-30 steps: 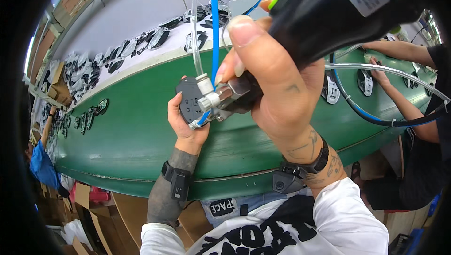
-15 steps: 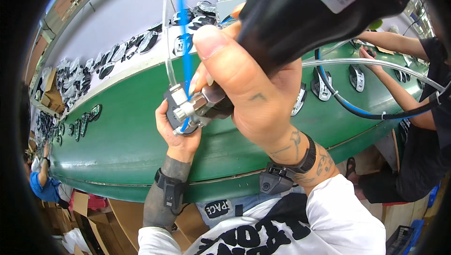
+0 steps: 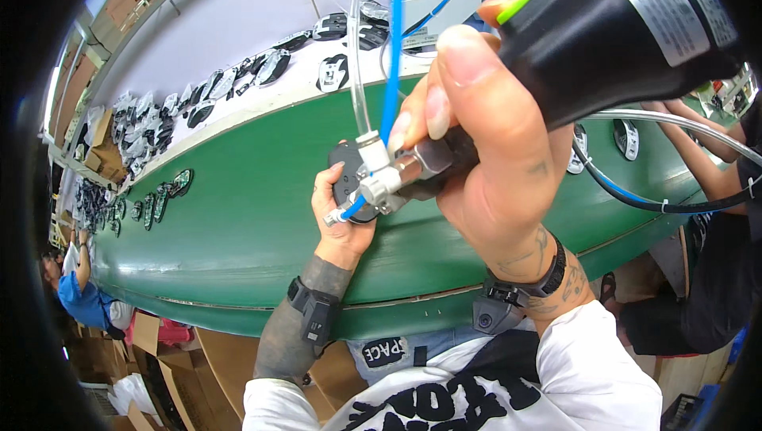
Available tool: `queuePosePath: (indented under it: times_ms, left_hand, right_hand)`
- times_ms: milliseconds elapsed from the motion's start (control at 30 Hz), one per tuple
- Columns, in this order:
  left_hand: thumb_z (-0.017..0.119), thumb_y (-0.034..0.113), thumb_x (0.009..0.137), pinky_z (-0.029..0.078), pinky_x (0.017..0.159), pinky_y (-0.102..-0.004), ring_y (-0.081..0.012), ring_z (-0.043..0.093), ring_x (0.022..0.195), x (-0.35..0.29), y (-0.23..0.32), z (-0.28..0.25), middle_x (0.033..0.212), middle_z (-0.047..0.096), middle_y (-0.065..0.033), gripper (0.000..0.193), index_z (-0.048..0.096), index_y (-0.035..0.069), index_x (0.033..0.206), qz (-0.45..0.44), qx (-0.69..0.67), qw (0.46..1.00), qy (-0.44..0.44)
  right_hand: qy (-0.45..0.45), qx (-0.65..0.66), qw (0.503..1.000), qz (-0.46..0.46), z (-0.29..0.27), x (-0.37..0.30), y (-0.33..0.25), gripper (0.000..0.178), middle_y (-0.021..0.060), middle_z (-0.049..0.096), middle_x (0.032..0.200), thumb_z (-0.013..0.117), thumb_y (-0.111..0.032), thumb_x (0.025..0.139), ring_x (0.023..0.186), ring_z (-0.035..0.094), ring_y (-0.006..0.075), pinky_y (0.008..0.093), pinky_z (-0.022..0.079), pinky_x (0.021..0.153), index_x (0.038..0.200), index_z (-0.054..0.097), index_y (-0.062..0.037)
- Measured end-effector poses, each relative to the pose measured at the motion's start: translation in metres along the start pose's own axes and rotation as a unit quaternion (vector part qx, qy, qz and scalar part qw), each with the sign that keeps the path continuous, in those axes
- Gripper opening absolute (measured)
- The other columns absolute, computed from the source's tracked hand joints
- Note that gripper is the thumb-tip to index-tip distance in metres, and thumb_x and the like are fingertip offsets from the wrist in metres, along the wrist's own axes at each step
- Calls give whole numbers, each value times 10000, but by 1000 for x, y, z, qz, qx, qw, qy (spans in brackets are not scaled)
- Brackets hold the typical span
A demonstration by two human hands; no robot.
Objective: Apply screws and assemble components for computer mice on a factory production line.
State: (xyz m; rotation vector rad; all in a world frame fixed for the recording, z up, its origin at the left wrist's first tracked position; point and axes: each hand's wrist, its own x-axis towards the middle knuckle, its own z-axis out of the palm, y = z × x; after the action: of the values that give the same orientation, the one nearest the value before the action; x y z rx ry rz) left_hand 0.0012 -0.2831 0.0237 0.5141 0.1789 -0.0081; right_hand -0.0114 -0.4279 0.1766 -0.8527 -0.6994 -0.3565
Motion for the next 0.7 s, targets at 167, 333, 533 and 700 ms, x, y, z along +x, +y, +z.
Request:
queuePosePath:
  times_ms: [167,333,533,700]
  left_hand:
    - [515,222,797,526,711,-407,-284,602,864,-1,4,1,1086,536,-118,451,450,94,1225,-13,-9,1000,-2]
    - [512,267,825,528,717,-415,-292,607,886,-8,-4,0,1003,587,-117,389,483,71,1160,-29,-64,997,5]
    - [535,41,851,497,717,-258,-117,558,869,28,18,-45,1040,539,-44,452,409,47,1285,145,343,928,-32]
    - [712,203,671,373,979,-389,-320,463,1162,29,15,-24,1256,468,-171,574,528,36,1188,272,742,612,-30]
  right_hand:
    - [20,0,1000,23,9,-4,1,268,7,429,678,403,-221,942,577,454,121,250,423,521,1144,396,-46]
    - [-8,-56,996,74,11,-9,-3,169,27,468,660,464,-173,889,549,476,126,257,424,500,971,474,-26]
    - [29,7,986,163,3,2,7,416,-28,461,876,650,-17,778,738,441,23,200,393,626,1087,376,-72]
    - [55,-127,990,-8,-39,-5,-9,481,-2,485,858,624,-12,798,735,478,36,206,411,631,1154,306,-68]
